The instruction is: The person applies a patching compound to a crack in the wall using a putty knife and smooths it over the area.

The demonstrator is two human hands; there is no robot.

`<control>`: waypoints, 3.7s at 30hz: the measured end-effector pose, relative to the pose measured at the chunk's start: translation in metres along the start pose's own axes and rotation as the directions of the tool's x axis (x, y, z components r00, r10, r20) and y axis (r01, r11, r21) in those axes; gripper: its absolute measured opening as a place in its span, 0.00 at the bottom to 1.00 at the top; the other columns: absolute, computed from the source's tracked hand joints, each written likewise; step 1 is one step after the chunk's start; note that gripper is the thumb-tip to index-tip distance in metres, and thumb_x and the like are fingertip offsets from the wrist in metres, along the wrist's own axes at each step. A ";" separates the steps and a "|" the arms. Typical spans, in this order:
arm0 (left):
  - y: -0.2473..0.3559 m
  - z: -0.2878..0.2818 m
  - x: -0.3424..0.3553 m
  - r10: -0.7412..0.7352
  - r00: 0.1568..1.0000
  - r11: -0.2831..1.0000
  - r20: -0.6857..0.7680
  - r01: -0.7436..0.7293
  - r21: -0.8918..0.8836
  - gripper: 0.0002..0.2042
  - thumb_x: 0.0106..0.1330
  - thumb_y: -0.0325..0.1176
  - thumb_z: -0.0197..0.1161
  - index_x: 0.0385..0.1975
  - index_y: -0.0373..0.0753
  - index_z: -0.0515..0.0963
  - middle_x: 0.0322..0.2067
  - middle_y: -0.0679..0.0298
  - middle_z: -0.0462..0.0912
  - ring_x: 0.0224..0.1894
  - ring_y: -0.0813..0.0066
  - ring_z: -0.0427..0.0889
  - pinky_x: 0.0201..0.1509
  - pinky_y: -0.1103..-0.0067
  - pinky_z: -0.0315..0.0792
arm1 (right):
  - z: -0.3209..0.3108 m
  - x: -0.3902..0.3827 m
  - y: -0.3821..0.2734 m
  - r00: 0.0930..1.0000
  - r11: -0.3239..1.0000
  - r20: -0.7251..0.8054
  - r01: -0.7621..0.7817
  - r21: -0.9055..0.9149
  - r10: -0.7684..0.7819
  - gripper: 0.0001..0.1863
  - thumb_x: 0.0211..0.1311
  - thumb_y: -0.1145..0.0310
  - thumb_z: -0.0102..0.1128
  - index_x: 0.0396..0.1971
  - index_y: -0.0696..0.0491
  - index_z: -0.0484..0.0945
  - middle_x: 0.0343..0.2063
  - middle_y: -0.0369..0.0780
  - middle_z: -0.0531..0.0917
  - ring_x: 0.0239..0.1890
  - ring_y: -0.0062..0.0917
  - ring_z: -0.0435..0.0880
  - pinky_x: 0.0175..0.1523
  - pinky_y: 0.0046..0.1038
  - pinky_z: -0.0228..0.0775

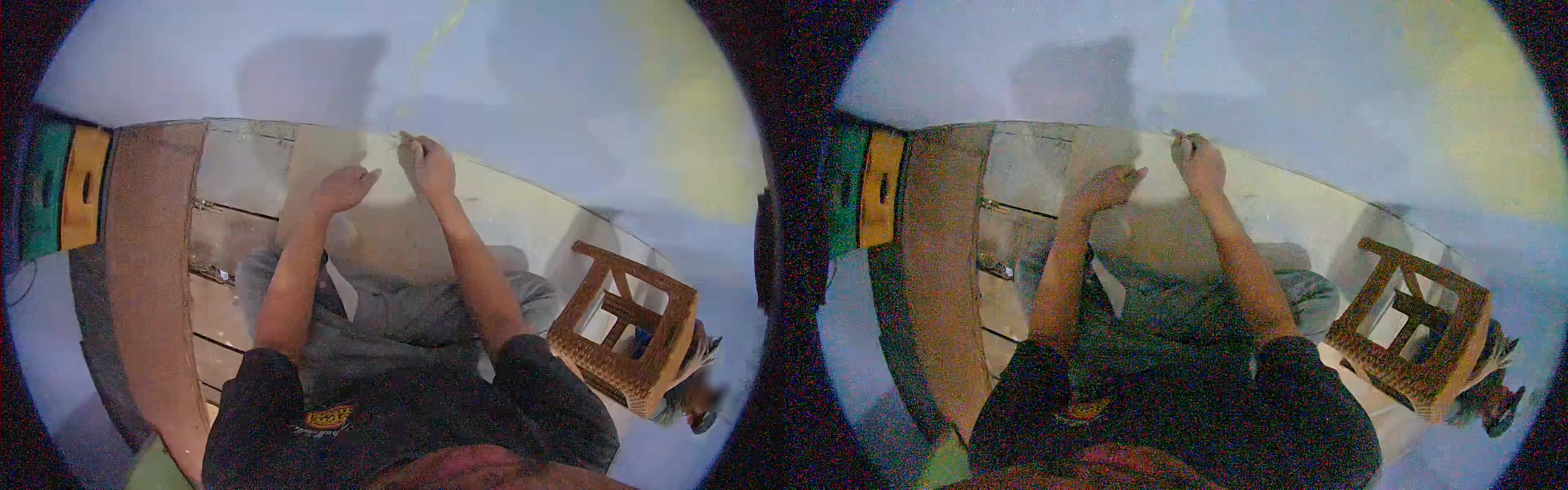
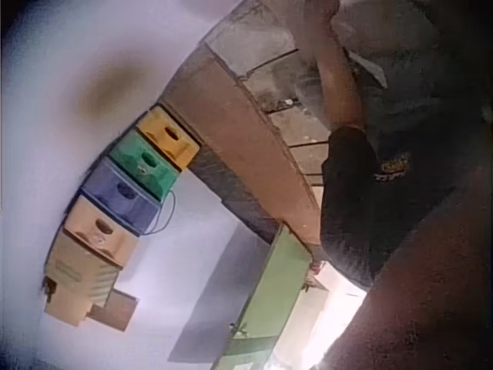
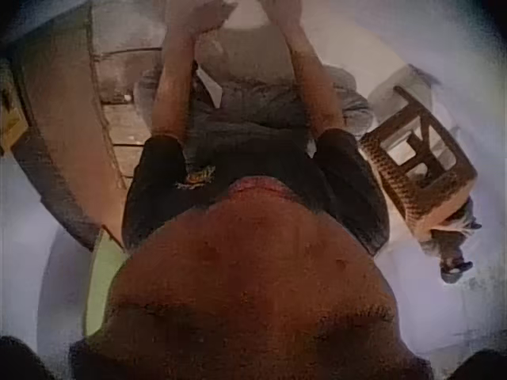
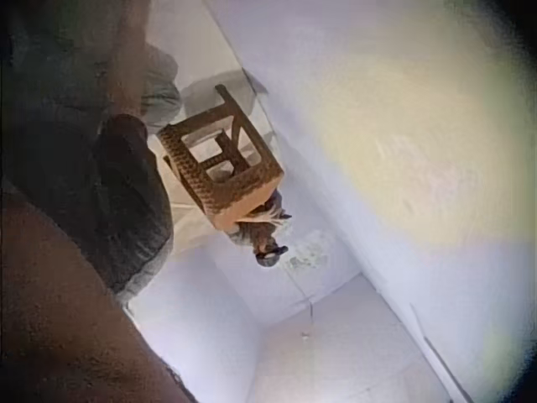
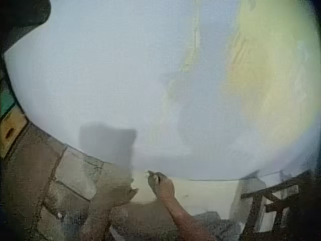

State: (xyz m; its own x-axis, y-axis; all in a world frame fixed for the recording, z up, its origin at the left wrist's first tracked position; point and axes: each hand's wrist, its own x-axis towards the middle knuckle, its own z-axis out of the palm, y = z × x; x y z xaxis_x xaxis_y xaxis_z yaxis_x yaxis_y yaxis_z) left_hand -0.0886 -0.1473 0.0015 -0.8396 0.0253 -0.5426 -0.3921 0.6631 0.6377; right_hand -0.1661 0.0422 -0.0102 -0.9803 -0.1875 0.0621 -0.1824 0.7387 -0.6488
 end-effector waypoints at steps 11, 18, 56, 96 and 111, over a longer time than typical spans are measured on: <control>0.008 -0.002 0.005 0.013 0.999 0.999 0.052 -0.014 0.028 0.30 0.71 0.56 0.43 0.42 0.31 0.79 0.48 0.42 0.79 0.54 0.46 0.76 0.60 0.61 0.67 | 0.033 0.010 0.051 0.994 0.988 -0.107 -0.002 -0.155 -0.015 0.17 0.69 0.53 0.48 0.40 0.51 0.77 0.24 0.50 0.82 0.28 0.51 0.82 0.34 0.48 0.72; 0.005 0.003 -0.001 0.044 0.998 0.998 -0.052 -0.041 0.048 0.31 0.72 0.57 0.41 0.42 0.32 0.79 0.48 0.43 0.79 0.53 0.47 0.76 0.59 0.61 0.67 | 0.029 0.009 0.044 0.984 0.997 -0.173 0.026 -0.075 -0.039 0.15 0.70 0.55 0.48 0.37 0.52 0.78 0.23 0.51 0.81 0.27 0.51 0.81 0.33 0.48 0.71; 0.033 0.029 -0.032 0.214 0.977 0.965 -0.022 -0.208 0.160 0.32 0.71 0.59 0.41 0.53 0.35 0.75 0.51 0.45 0.79 0.54 0.46 0.77 0.59 0.60 0.68 | -0.056 -0.081 0.008 0.906 0.707 0.380 -0.392 0.588 0.186 0.20 0.73 0.55 0.45 0.38 0.55 0.81 0.25 0.38 0.80 0.27 0.21 0.78 0.32 0.24 0.68; 0.017 0.053 0.101 0.519 0.729 0.751 -0.447 -0.140 0.645 0.29 0.71 0.58 0.46 0.29 0.36 0.81 0.30 0.49 0.83 0.34 0.48 0.82 0.38 0.61 0.76 | -0.056 -0.147 0.042 0.706 0.996 0.706 0.004 -0.086 0.058 0.31 0.68 0.47 0.46 0.62 0.53 0.67 0.60 0.52 0.71 0.60 0.49 0.72 0.62 0.49 0.65; 0.067 0.072 0.113 0.594 0.683 0.745 -0.426 -0.267 0.611 0.16 0.70 0.51 0.52 0.39 0.49 0.84 0.37 0.61 0.85 0.35 0.58 0.83 0.37 0.69 0.78 | -0.001 -0.158 0.100 0.790 0.975 0.581 0.222 0.024 -0.195 0.27 0.67 0.53 0.49 0.59 0.56 0.70 0.58 0.53 0.73 0.59 0.46 0.74 0.61 0.51 0.65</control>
State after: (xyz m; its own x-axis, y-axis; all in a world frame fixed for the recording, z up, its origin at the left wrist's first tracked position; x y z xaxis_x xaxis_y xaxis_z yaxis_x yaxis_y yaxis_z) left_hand -0.1826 -0.0460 -0.0561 -0.9661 0.0925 0.2412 0.1619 0.9443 0.2864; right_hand -0.0296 0.1468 -0.0840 -0.6950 -0.6683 -0.2652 -0.3939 0.6625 -0.6371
